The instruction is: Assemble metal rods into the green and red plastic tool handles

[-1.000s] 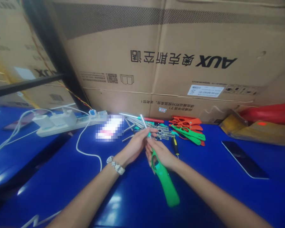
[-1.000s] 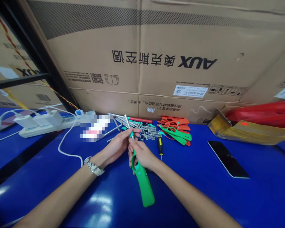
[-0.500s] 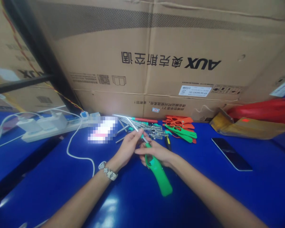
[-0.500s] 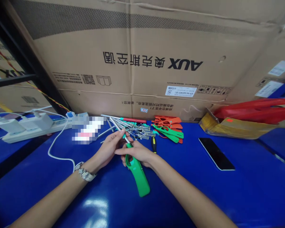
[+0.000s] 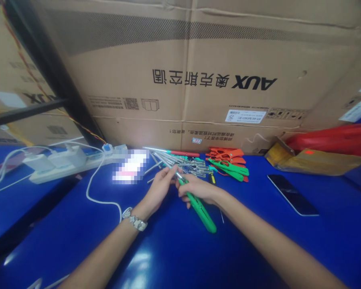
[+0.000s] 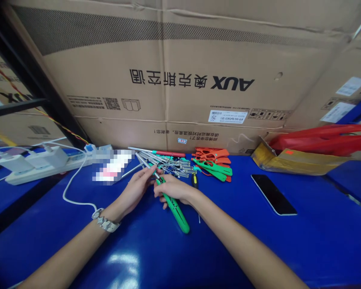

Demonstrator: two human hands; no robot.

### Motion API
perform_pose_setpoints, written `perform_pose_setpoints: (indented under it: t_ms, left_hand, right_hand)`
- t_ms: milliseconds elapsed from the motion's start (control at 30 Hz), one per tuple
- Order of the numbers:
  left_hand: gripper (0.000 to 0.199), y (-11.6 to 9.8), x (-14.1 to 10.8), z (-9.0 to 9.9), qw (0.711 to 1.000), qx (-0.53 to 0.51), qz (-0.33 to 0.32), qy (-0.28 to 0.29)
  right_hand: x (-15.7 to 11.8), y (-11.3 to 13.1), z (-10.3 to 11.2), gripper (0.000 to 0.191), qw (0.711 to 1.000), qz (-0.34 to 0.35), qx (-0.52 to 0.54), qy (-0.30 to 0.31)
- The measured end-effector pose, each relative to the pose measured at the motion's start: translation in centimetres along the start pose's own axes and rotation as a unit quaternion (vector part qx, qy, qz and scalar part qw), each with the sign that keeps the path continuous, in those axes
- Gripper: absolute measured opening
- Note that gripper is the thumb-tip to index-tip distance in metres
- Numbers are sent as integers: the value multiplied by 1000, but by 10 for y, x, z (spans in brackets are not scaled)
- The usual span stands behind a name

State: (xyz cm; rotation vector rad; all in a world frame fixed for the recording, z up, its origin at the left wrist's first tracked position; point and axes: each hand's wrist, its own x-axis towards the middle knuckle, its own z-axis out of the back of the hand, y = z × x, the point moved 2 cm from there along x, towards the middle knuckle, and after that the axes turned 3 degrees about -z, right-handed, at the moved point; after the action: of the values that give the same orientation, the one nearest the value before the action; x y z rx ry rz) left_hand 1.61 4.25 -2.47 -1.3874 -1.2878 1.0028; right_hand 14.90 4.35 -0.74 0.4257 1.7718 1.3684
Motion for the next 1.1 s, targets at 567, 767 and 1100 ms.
perform_pose_setpoints:
  t_ms: [567,767,1100]
  left_hand:
    - [40,-21,-35,41,884,457,-92,-35]
    - [47,-28,-29,25,788,539,-231,187]
    - [23,-19,-12,20,812,492,-186,252]
  right_hand:
    - [2,-6,25,35,904,249,-339,-74]
    - [-5,-7,24,47,902,237,-351,-82]
    - [-49,-19,40,28,873,205,-422,-138]
